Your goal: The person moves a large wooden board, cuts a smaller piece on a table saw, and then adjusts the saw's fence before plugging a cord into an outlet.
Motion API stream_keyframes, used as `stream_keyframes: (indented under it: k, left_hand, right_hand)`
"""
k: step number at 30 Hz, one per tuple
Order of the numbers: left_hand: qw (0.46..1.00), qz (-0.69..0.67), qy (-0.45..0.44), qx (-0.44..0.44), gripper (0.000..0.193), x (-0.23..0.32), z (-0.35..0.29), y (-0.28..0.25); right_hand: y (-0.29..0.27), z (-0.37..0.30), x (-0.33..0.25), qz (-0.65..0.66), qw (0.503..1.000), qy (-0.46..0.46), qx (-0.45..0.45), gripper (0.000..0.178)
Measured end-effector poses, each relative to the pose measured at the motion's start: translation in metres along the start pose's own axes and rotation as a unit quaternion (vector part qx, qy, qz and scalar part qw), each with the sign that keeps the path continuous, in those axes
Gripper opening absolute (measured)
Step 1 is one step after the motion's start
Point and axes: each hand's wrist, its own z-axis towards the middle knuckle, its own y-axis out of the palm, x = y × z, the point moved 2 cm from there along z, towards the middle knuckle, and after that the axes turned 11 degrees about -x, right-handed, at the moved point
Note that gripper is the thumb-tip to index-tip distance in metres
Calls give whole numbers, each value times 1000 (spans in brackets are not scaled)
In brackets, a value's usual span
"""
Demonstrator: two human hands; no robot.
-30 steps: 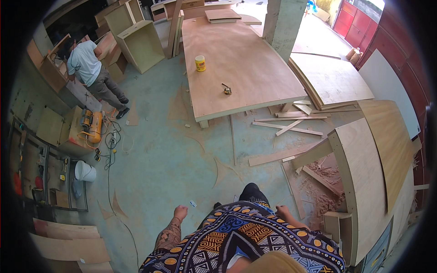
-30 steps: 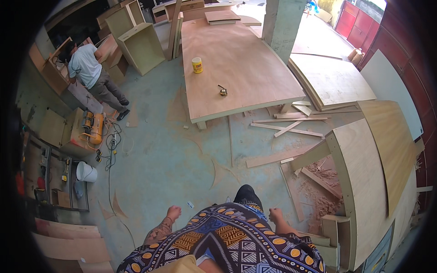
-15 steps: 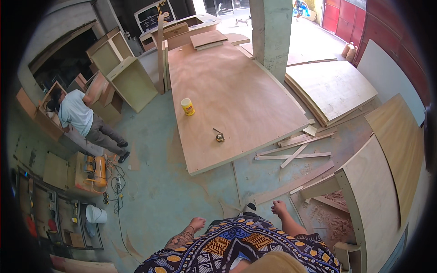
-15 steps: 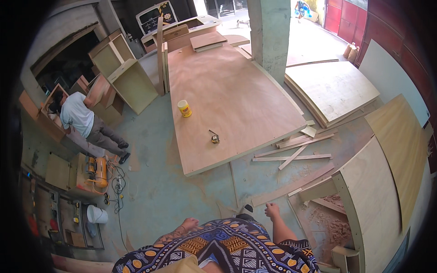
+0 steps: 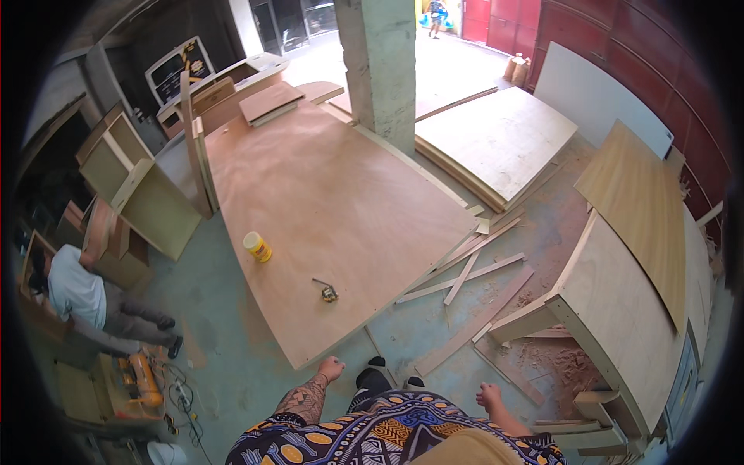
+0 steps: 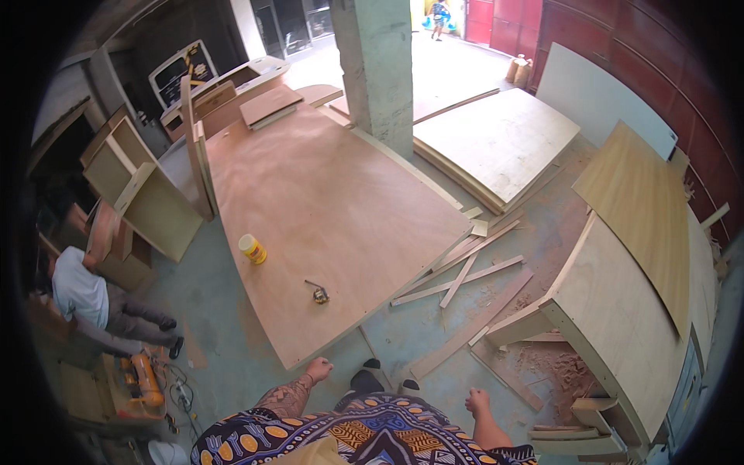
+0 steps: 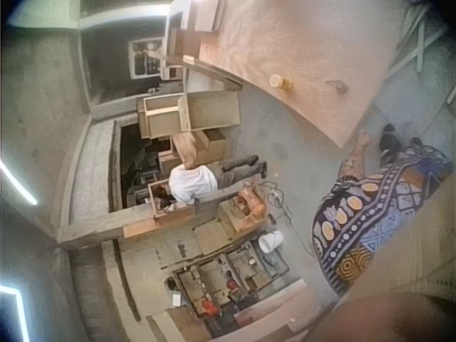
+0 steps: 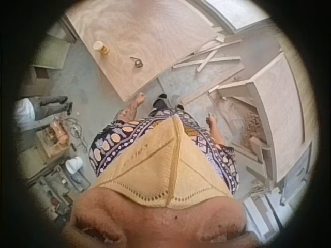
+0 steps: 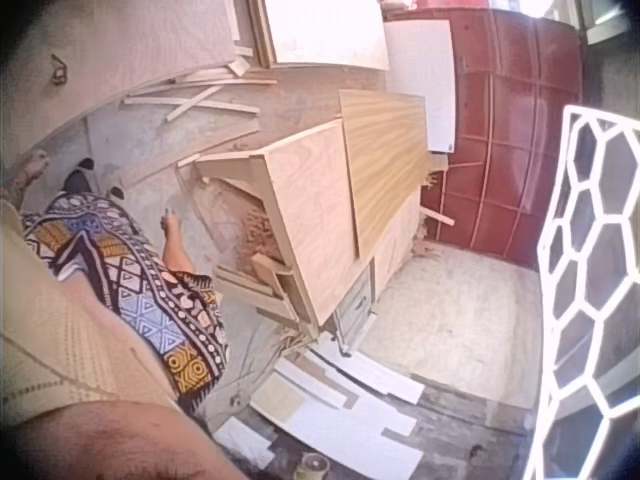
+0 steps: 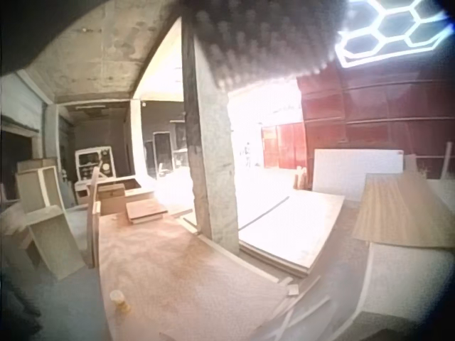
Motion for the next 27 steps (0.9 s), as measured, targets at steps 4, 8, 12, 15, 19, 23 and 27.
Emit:
stream_keyframes:
  k: [4,8,12,15,19,23,27]
  left_hand:
    - [997,39,-16,61,76,48,80,-78]
    - [989,64,-50,123,87,120,144,-149]
    - [981,149,3,121,90,130,209,-195]
    - [973,194,27,124,88,131,244,-183]
    - [977,150,29,147,77,147,235,-157]
    - [987,93,72,110,72,168,185,-95]
    - [948,135,288,24,67,160,112,23]
  right_hand:
    - [-3,-53,47,95,990,33,101,21]
    - [25,-101,107,-28,987,31,155,23]
    - [109,-162,67,-25,990,75,114,29]
    - [152,-175,42,-61,986,93,127,34]
    - [174,-160,61,4,990,43,137,38]
    - [184,-173,101,65,990,18,125,39]
    - [167,-193,164,96,988,12,123,35]
